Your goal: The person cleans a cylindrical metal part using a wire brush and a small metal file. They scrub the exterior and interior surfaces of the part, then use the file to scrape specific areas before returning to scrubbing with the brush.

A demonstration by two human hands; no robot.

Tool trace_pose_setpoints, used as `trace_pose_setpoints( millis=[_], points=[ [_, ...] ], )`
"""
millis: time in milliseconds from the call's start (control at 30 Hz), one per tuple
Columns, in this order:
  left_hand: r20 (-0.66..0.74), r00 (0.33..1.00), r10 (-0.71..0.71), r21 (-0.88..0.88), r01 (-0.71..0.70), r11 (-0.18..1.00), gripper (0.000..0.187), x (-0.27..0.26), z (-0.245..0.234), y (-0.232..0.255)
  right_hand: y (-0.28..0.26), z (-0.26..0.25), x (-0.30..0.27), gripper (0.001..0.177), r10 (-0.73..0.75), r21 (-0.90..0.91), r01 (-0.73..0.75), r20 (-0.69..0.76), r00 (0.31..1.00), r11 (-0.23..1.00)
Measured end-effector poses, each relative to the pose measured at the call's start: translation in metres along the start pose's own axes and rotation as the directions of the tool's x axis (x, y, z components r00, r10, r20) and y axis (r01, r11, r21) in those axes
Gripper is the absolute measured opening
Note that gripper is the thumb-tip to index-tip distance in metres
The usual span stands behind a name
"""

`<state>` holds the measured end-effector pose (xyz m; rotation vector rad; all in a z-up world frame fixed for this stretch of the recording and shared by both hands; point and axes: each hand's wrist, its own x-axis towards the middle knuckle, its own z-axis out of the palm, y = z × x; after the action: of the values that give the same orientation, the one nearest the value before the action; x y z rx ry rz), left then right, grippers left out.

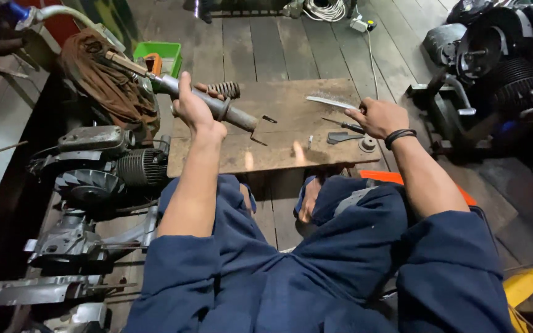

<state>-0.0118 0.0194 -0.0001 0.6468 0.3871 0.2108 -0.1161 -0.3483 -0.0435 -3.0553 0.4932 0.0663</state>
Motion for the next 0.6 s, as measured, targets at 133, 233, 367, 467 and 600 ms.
trace_pose_setpoints(
  millis=[133,233,367,467,600],
  points=[
    [-0.005,1.000,0.015,0.002,-0.015,1.000,0.037,-0.011,0.003,0.007,0.007,0.004,0.002,0.064,0.008,-0.015,-0.008,0.004,1.000,1.000],
    [-0.001,1.000,-0.008,0.003,0.008,1.000,0.044,-0.002,-0.001,0.002,0.011,0.009,0.006,0.066,0.049,-0.051,-0.048,0.013,0.999,0.998],
    [-0.002,1.000,0.006,0.002,-0.006,1.000,0.046,0.013,-0.004,-0.006,0.017,0.013,0.011,0.065,0.047,-0.046,-0.047,0.009,0.999,0.998],
    [-0.002,1.000,0.019,0.020,-0.019,1.000,0.041,0.014,-0.002,-0.008,0.018,0.018,0.016,0.064,0.031,-0.055,-0.029,0.038,0.999,0.998],
    [-0.024,1.000,-0.005,0.000,0.005,1.000,0.036,0.024,0.009,-0.023,0.005,0.006,0.023,0.064,0.008,0.005,-0.008,0.062,0.998,1.000]
  ],
)
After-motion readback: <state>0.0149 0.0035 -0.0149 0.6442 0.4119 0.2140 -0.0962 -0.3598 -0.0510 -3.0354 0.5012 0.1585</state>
